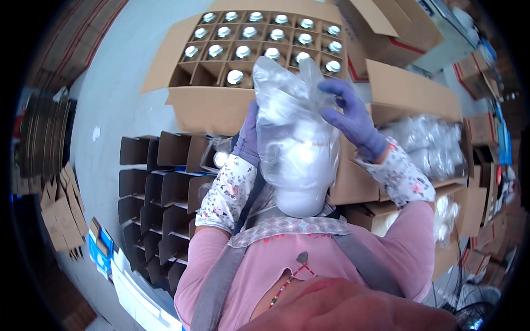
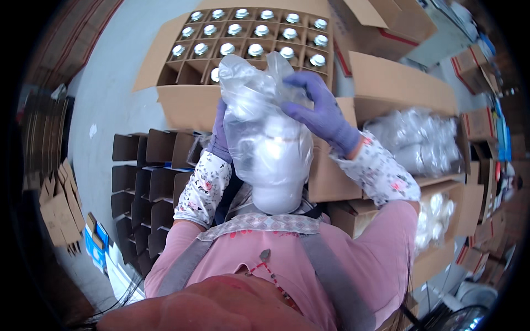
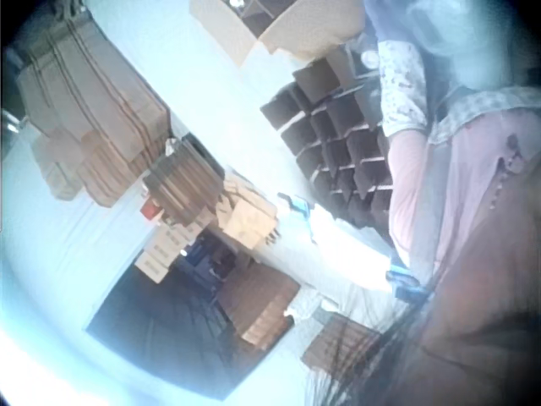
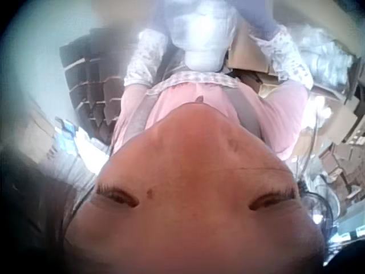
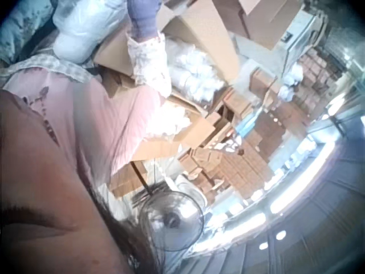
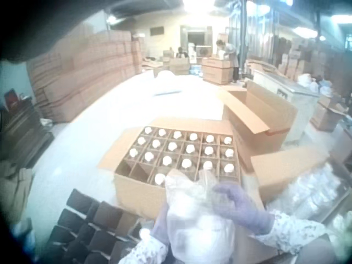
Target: The person sits on the floor and packs white thermos flasks into a cardboard box with dividers. They unwrap each flask from plastic, place it in a compartment, and then wrap it again in plastic before moving to the next item.
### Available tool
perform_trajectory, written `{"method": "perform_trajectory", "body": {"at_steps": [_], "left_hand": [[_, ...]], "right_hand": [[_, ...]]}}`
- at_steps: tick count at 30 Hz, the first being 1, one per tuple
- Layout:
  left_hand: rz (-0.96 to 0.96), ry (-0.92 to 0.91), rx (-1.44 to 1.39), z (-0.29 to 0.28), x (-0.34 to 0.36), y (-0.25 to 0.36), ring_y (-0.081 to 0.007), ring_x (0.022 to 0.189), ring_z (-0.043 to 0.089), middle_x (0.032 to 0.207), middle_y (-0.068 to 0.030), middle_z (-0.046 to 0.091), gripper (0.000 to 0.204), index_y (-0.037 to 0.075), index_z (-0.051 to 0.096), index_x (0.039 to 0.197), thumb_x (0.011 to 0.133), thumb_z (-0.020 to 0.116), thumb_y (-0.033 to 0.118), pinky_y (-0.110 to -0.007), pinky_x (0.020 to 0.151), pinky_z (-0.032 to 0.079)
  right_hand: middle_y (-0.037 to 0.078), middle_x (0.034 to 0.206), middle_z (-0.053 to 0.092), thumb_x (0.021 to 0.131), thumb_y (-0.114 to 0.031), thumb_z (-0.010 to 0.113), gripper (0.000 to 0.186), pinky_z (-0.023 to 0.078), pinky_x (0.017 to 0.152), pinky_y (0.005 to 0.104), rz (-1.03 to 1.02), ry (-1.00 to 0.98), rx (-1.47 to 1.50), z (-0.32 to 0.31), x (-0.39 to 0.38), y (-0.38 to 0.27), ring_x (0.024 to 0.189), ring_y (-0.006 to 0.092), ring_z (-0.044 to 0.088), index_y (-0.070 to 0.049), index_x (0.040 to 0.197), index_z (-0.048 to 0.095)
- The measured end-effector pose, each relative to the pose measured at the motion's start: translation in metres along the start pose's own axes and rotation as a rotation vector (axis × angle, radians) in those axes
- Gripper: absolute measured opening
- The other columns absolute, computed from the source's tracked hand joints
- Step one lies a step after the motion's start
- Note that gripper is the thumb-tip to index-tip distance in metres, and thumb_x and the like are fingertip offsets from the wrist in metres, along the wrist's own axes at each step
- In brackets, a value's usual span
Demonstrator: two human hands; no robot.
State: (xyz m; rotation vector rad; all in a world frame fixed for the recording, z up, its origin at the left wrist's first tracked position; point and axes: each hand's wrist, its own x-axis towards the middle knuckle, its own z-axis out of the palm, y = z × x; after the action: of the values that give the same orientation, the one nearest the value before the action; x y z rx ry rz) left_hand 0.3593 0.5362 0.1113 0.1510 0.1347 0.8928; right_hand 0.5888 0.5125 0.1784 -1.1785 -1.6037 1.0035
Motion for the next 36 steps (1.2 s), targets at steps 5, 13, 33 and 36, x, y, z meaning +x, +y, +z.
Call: {"method": "perform_trajectory", "body": {"at_steps": [5,13,33,36], "left_hand": [[0.26,0.123,0.21,-0.062,0.008,0.049,-0.0278,0.117,0.054,0.13,-0.0165,0.051,0.043,0.006,0.04,0.138,0.102,0.04,0.03,-0.039,0.099,0.047],[0.367,0.321,0.575,-0.067,0.041,0.076,-0.0215,0.115,0.055,0.131,-0.0122,0.052,0.056,0.003,0.036,0.143,0.092,0.058,0.012,-0.029,0.093,0.048],[-0.371,-0.235,1.684,-0.002,0.042,0.099,-0.0194,0.12,0.053,0.134,-0.0116,0.054,0.065,0.009,0.043,0.143,0.084,0.068,0.024,-0.032,0.103,0.04],[0.099,0.137,1.697,0.016,-0.011,0.133,-0.0191,0.118,0.053,0.133,-0.0121,0.055,0.057,0.007,0.044,0.142,0.09,0.061,0.022,-0.032,0.101,0.041]], "right_hand": [[0.023,0.148,0.03,0.067,-0.036,0.081,0.103,0.031,0.111,0.0424,0.017,-0.297,-0.046,0.086,0.104,0.034,0.137,0.0339,0.033,-0.009,0.15,0.026],[0.014,0.135,0.05,0.078,-0.017,0.074,0.078,0.037,0.107,0.0328,0.246,-0.541,0.344,0.087,0.198,0.042,0.124,0.0245,0.048,-0.004,0.145,0.036],[0.005,0.135,0.05,0.071,-0.052,0.07,0.052,0.028,0.105,0.05,-0.225,0.167,-1.115,0.007,0.285,0.168,0.128,0.0283,0.04,-0.02,0.112,0.066],[0.018,0.118,0.059,0.08,-0.035,0.069,0.046,0.042,0.097,0.0443,-0.35,0.284,-0.498,0.011,0.224,0.129,0.109,0.0343,0.056,-0.005,0.114,0.062]]}}
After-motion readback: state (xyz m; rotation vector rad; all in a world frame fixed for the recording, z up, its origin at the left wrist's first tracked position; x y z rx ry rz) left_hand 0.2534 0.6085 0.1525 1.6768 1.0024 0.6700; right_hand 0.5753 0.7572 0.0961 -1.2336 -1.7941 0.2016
